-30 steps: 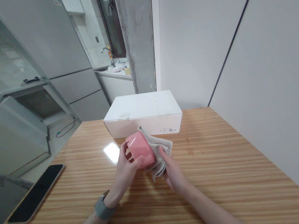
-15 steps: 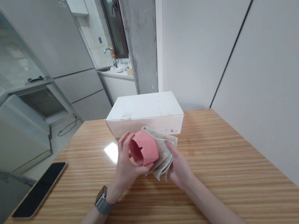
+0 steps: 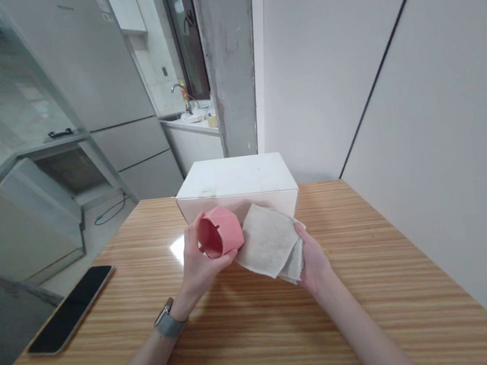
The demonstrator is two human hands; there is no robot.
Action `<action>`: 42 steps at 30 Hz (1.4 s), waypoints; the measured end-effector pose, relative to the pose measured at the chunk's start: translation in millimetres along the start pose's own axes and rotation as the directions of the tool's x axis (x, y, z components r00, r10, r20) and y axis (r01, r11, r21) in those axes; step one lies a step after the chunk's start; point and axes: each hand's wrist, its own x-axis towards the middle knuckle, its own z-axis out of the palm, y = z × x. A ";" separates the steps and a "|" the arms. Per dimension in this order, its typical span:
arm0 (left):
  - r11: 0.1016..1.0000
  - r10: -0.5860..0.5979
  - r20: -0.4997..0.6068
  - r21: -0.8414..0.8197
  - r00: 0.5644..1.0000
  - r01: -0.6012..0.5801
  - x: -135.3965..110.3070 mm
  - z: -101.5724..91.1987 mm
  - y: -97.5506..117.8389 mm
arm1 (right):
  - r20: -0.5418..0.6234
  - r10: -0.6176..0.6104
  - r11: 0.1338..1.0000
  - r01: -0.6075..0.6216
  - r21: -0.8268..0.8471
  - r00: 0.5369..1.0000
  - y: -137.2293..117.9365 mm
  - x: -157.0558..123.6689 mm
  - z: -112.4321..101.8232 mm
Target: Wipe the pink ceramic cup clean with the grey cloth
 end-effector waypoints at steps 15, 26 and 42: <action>0.990 -0.081 0.135 -0.106 0.988 0.096 -13.9 15.2 0.1 | -0.126 0.286 0.804 -0.310 -0.508 0.950 -24.4 -99.2 -93.3; 0.945 -0.060 0.357 -0.280 0.932 0.168 -21.2 48.1 23.3 | -0.076 -0.344 0.044 -0.064 -0.997 0.936 -33.0 -87.9 -154.2; 1.000 0.013 0.584 0.004 0.812 -0.019 -15.7 153.6 57.8 | -0.151 -0.493 -0.059 -0.206 -0.977 0.857 -23.2 -113.0 -186.7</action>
